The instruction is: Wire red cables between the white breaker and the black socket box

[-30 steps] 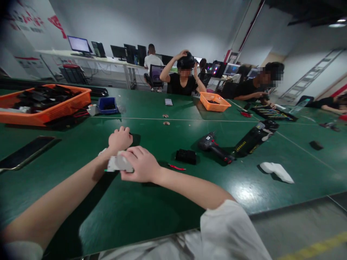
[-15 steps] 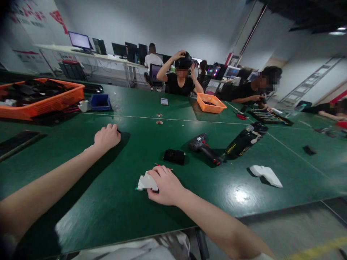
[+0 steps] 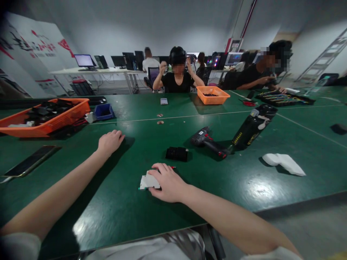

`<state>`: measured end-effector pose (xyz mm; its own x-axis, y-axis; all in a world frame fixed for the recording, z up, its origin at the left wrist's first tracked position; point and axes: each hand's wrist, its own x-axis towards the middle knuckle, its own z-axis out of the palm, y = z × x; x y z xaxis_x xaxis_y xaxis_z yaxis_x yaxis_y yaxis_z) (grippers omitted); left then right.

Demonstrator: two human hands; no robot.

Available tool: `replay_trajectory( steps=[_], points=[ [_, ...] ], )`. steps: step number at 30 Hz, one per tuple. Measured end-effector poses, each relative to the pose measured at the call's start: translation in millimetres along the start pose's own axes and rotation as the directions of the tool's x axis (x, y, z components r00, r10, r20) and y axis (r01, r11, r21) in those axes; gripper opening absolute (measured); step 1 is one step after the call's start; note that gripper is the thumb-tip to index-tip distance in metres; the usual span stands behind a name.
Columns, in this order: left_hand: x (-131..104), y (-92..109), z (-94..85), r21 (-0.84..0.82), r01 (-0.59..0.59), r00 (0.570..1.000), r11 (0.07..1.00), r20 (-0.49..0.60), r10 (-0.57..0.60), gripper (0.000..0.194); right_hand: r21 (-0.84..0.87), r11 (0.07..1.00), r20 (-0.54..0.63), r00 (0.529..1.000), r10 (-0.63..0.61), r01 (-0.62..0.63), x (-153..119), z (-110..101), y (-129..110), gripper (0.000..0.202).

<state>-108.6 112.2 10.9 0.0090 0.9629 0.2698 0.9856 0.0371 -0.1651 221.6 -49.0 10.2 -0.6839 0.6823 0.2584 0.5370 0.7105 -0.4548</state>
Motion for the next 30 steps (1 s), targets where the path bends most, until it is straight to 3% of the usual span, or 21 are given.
replay_trajectory(
  steps=[9,21,30],
  points=[
    [3,-3,4.3,0.006,0.038,0.999,0.999,-0.022,-0.038,0.044,0.034,0.999,0.016,1.0,0.014,-0.014,1,-5,-3,0.05],
    [10,-65,17.0,-0.04,0.202,0.979,0.979,-0.022,-0.203,0.047,0.038,0.999,0.035,0.999,0.018,-0.019,3,-1,1,0.05],
    [25,-69,17.7,-0.092,0.255,0.967,0.963,0.009,-0.255,0.048,0.036,0.999,0.047,0.999,0.027,-0.029,3,-4,-1,0.05]
  ],
)
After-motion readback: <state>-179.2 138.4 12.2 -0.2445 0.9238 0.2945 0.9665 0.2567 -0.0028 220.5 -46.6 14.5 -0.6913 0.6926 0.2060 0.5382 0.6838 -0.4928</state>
